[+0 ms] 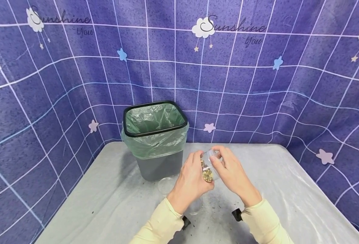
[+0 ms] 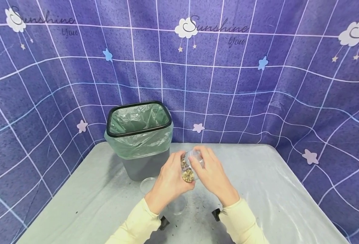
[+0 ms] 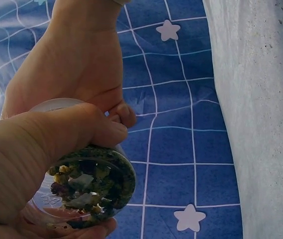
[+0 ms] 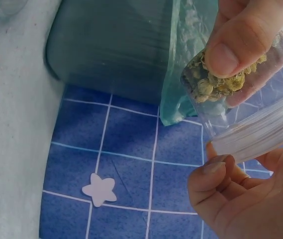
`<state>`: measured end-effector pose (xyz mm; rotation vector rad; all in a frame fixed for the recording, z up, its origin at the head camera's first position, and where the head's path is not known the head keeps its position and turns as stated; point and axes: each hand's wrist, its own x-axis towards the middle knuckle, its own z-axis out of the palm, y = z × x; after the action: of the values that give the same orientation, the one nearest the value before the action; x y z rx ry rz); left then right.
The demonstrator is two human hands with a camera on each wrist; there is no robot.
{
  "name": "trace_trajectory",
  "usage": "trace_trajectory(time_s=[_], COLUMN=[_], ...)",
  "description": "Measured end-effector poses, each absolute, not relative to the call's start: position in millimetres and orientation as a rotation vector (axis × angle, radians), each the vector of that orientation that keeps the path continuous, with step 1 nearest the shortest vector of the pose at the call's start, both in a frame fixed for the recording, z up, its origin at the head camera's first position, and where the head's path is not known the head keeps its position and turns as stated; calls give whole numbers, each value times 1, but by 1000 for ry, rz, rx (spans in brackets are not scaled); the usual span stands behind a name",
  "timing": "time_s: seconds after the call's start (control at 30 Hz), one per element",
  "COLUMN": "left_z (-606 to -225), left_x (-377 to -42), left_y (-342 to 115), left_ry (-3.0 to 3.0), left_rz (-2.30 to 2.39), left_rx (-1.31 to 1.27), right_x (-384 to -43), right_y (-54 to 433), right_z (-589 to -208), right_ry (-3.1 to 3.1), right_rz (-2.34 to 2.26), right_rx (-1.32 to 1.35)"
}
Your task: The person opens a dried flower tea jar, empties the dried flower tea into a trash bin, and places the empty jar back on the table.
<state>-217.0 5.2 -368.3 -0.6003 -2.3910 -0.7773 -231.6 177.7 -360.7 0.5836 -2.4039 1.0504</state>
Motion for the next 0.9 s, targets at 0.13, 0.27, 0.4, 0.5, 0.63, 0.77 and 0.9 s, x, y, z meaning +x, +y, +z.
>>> trace_trajectory(time_s=[0.13, 0.27, 0.4, 0.5, 0.63, 0.77, 0.9], left_z=[-368, -366, -362, -360, -359, -358, -356], left_x=[-217, -218, -218, -216, -216, -215, -214], left_y=[3, 2, -1, -2, -3, -4, -5], left_ry=[-2406, -2467, -2498, -2496, -2502, -2508, -2515], left_rz=[-781, -904, -996, -981, -978, -974, -948], left_rx=[-607, -619, -630, -642, -641, -641, -628], right_x=[-232, -232, -232, -231, -229, -227, -227], right_y=[177, 177, 178, 179, 180, 182, 186], right_z=[-363, -364, -363, -361, -358, -355, -352], right_ry=[-2394, -2369, -2328, -2319, -2340, -2363, -2411], right_rz=[1053, 1030, 1020, 1013, 994, 998, 1018], right_rx=[590, 625, 680, 705, 714, 735, 741])
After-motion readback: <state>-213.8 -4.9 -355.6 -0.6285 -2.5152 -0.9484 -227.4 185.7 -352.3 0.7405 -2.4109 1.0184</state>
